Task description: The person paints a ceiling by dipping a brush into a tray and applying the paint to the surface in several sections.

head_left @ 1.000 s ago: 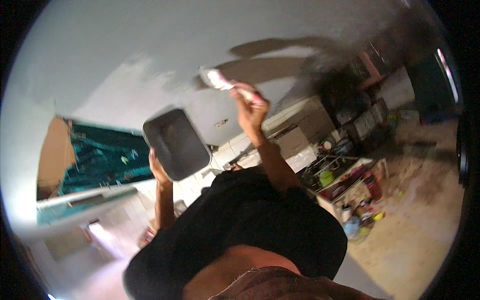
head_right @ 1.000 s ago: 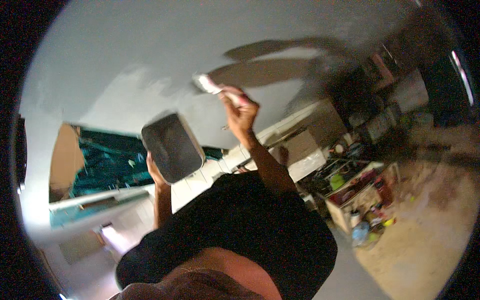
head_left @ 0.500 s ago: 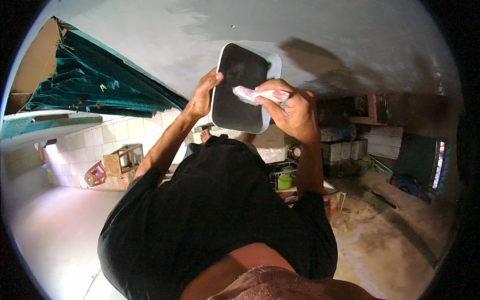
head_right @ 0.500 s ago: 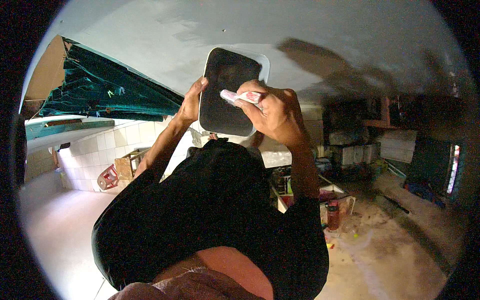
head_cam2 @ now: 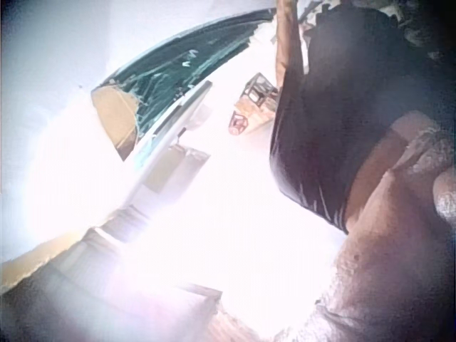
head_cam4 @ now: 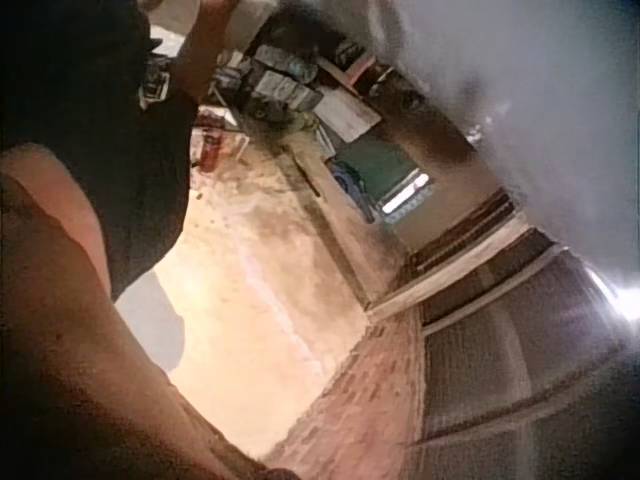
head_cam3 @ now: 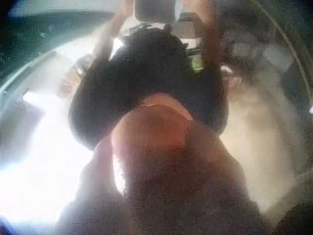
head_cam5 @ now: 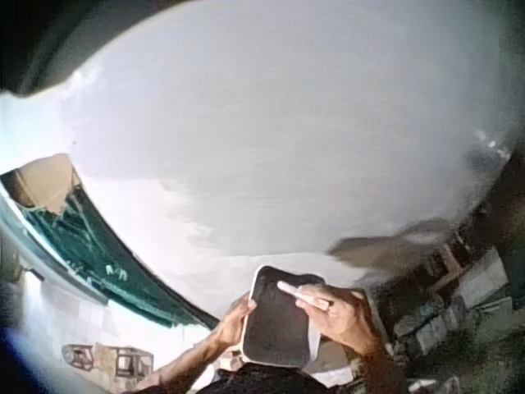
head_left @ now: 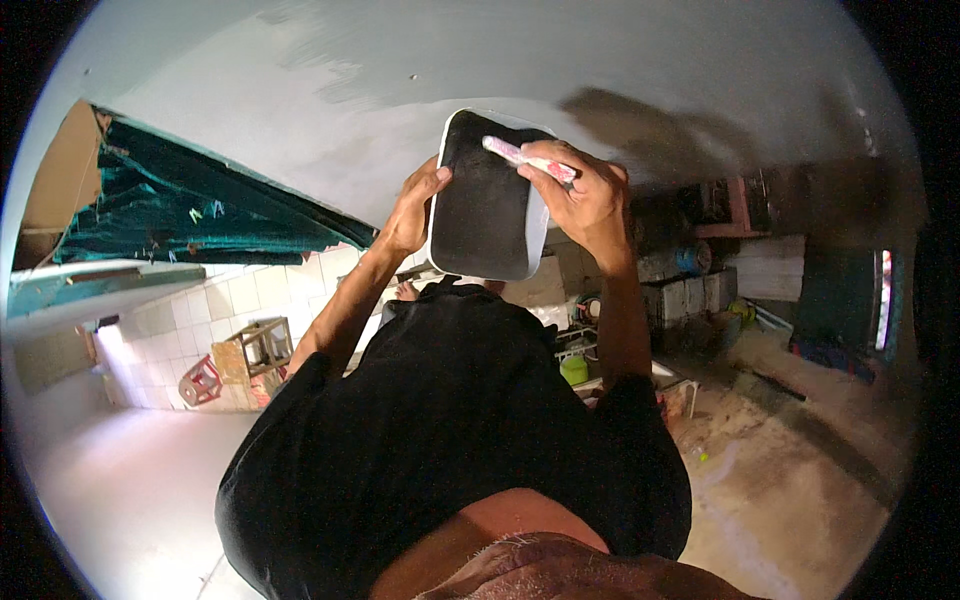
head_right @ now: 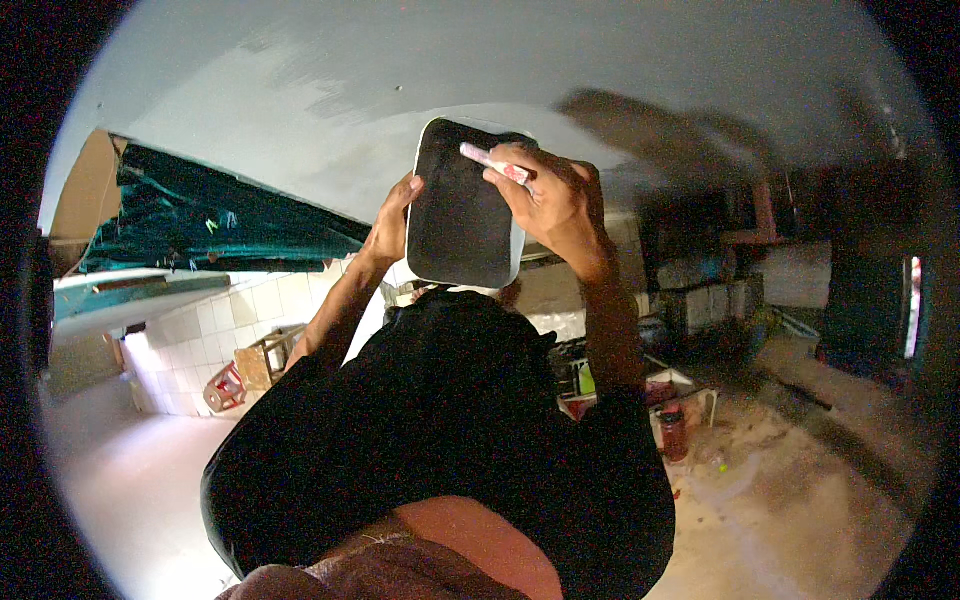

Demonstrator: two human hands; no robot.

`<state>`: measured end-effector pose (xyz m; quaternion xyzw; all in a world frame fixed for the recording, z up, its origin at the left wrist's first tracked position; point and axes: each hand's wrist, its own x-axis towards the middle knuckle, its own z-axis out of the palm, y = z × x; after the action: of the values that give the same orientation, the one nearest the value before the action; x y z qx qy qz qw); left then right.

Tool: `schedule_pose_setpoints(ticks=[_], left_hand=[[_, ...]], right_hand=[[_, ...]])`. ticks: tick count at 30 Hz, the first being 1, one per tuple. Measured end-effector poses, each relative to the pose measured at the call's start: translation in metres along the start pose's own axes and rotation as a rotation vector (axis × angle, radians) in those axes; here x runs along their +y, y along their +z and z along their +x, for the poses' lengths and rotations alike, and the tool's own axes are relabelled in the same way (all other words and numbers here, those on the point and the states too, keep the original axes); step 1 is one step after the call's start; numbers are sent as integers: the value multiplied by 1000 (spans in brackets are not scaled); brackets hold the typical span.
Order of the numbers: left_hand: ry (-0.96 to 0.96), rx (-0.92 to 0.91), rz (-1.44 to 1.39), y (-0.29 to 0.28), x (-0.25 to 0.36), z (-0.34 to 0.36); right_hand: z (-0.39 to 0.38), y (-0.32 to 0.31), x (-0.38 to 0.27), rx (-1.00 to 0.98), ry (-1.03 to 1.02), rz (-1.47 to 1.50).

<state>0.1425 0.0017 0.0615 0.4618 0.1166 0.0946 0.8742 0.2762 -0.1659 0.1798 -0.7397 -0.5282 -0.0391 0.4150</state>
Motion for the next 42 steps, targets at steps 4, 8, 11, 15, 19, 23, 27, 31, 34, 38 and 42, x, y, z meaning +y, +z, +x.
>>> schedule_pose_setpoints(ticks=[4,8,11,15,19,23,27,31,34,38,42], left_hand=[[-6,-2,14,2,-4,1],[-45,47,-38,6,-3,0],[-72,40,-133,-5,-12,5],[-77,-18,-131,-1,-8,6],[-76,-13,-58,6,-4,0],[-83,0,-62,-3,-15,-4],[-69,44,-54,-13,-14,-8],[-29,86,-92,-21,-7,-17],[8,103,-63,-27,7,-25],[56,88,-93,-36,16,-40],[60,156,-46,-42,26,-56]], right_hand=[[-9,0,14,174,-162,-33],[-19,-9,2,241,-188,-80],[-27,-15,-12,198,-109,-37],[-31,-5,-10,7,31,-7],[-19,8,-10,101,-56,-23],[-16,8,-4,220,-99,-21],[-20,-7,-14,286,-62,-32],[-17,-5,-31,236,31,164],[-10,15,-33,141,15,171],[7,37,-39,75,-22,17],[14,42,-40,182,-96,78]])
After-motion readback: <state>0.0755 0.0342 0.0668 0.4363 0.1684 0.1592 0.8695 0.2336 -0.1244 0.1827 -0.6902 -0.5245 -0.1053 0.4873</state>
